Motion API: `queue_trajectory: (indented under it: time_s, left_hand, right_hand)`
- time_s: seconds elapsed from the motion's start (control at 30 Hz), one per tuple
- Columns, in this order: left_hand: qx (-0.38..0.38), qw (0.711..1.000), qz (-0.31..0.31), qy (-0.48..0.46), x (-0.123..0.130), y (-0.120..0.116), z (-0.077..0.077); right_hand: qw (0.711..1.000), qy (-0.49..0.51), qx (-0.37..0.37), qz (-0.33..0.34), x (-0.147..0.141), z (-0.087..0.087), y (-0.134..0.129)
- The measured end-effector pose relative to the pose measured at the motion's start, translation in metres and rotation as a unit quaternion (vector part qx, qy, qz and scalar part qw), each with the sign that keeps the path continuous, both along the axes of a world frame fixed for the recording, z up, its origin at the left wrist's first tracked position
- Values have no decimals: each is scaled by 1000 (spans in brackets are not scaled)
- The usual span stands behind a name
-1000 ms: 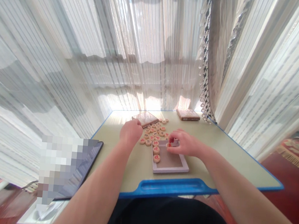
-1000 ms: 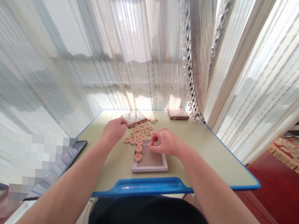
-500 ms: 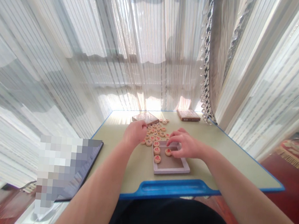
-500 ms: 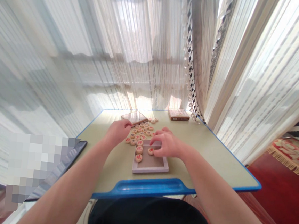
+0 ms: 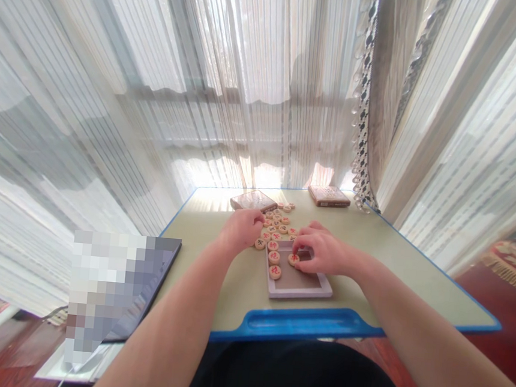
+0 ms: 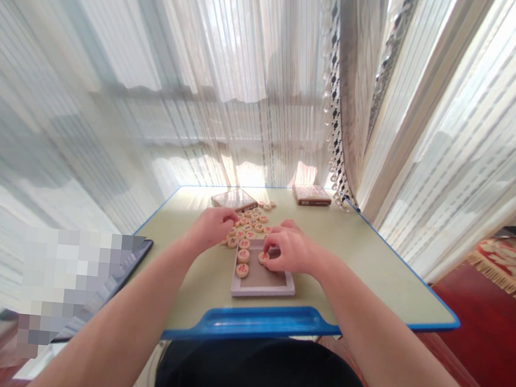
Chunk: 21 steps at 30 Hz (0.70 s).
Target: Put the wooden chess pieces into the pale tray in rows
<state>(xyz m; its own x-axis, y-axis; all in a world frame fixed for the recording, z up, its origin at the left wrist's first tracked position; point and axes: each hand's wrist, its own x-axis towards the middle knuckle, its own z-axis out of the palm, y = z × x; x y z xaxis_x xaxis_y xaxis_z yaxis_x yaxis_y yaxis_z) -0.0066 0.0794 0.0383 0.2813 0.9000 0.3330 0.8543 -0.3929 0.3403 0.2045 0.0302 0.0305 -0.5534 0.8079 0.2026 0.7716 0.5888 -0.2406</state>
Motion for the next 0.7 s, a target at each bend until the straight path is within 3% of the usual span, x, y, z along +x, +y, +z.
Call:
queue_trajectory:
  time_s: [0.33,0.7]
  left_hand:
    - [-78,993,-88,26,2,-5,-1]
    - [-59,992,-112,21,5,-8,2]
  right_hand:
    - [986,81,109,101,-21,-1,-15]
    - [986,58,116,103,-28,-5,-18]
